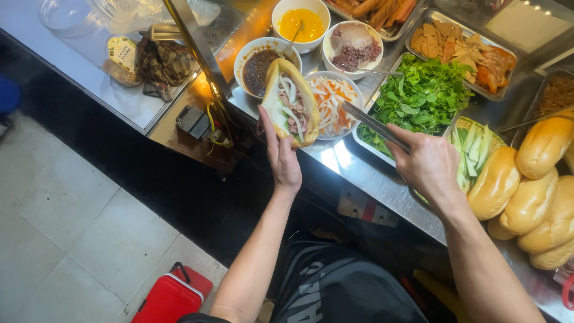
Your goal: Preparing a sandwich by slicing bread, adding meat and vegetables, and toasting it in a press.
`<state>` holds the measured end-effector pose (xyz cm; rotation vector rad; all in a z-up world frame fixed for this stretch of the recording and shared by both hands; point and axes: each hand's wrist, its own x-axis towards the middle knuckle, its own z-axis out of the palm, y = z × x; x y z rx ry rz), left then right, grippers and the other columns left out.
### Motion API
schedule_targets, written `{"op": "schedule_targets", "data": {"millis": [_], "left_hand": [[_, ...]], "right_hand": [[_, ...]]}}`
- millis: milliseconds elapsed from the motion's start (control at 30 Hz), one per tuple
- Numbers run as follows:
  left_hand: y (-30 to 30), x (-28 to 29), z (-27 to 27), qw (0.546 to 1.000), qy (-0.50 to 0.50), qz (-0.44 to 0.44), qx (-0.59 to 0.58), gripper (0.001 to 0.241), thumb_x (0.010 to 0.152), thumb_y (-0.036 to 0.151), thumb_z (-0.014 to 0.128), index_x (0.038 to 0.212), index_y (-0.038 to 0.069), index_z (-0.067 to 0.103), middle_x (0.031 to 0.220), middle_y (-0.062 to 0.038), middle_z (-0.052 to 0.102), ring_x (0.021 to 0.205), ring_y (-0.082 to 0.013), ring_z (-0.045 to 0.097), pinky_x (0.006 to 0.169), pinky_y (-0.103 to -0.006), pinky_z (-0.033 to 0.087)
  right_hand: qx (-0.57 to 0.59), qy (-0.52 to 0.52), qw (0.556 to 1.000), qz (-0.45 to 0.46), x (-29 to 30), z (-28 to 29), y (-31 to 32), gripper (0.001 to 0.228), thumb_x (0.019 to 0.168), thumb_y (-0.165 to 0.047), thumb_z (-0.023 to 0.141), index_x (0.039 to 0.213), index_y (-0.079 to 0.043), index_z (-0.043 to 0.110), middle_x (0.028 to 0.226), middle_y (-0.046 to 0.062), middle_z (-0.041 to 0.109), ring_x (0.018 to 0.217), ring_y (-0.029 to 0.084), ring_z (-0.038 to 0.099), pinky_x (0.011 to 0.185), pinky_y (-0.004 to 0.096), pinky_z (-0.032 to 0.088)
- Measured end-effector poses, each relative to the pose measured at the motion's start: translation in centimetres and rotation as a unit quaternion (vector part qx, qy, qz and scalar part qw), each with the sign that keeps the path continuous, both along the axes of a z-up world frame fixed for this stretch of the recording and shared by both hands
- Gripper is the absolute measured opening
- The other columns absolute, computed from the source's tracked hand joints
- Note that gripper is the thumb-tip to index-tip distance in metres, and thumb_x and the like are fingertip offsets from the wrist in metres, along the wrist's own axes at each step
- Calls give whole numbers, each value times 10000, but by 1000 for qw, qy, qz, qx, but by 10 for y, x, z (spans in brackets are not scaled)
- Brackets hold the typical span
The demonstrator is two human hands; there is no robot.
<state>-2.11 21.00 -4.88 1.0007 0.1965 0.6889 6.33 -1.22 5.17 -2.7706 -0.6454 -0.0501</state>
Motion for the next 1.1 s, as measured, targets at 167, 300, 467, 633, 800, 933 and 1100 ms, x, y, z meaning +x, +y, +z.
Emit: {"op": "schedule_targets", "data": {"millis": [167, 300, 467, 633, 800, 933, 1100], "left_hand": [[-1, 2, -6, 1000, 12, -17, 6, 766, 987, 37, 310, 1670, 133, -25, 1752, -147, 13, 1576, -302, 213, 1259, -412, 268], [-6, 13, -6, 995, 30, 19, 93, 761, 989, 25, 333, 1680, 86, 19, 1765, -176, 61, 1605, -283, 193, 1288, -367, 213], [-22, 20, 4, 993, 47, 21, 108, 786, 957, 16, 349, 1678, 71, 41, 1749, -209, 156, 1575, -308, 262, 1248, -352, 241], [-29, 24, 15, 994, 38, 31, 98, 792, 955, -1, 346, 1673, 71, 21, 1752, -199, 97, 1608, -301, 182, 1289, -360, 190], [-35, 19, 24, 993, 40, 22, 111, 790, 955, -8, 343, 1676, 63, 29, 1762, -207, 85, 1624, -308, 150, 1295, -365, 172], [-36, 19, 29, 995, 48, 14, 86, 806, 936, -12, 346, 1669, 64, 19, 1761, -194, 68, 1610, -311, 158, 1253, -377, 219], [-11, 10, 31, 999, -30, -12, -29, 802, 959, -10, 337, 1673, 93, -13, 1754, -164, 48, 1601, -311, 173, 1283, -404, 209]], "right_hand": [[9, 62, 997, -41, -5, 24, -12, 386, 925, -354, 759, 1298, -253, 755, 686, 134, 726, 525, 235, 630, 606, 380, 516], [85, 141, 983, -84, -12, 51, -19, 417, 908, -347, 751, 1307, -228, 732, 748, 100, 754, 546, 159, 632, 560, 352, 509], [225, 195, 954, -38, -21, 58, -6, 435, 876, -326, 760, 1283, -174, 738, 812, 43, 773, 629, 66, 616, 561, 285, 501], [106, 156, 980, -64, -32, 54, 13, 440, 878, -300, 792, 1302, -198, 738, 685, 122, 736, 543, 149, 623, 574, 318, 504], [184, 144, 970, -72, -35, 46, 21, 443, 902, -297, 765, 1332, -200, 719, 752, 103, 768, 586, 139, 644, 563, 321, 509], [219, 43, 974, 32, -36, 30, 18, 447, 898, -261, 788, 1312, -103, 725, 983, 146, 776, 745, 121, 703, 687, 300, 555], [268, 65, 956, -104, -8, -16, -34, 491, 938, -280, 759, 1393, -109, 688, 938, 144, 770, 770, 200, 699, 674, 329, 532]]}}
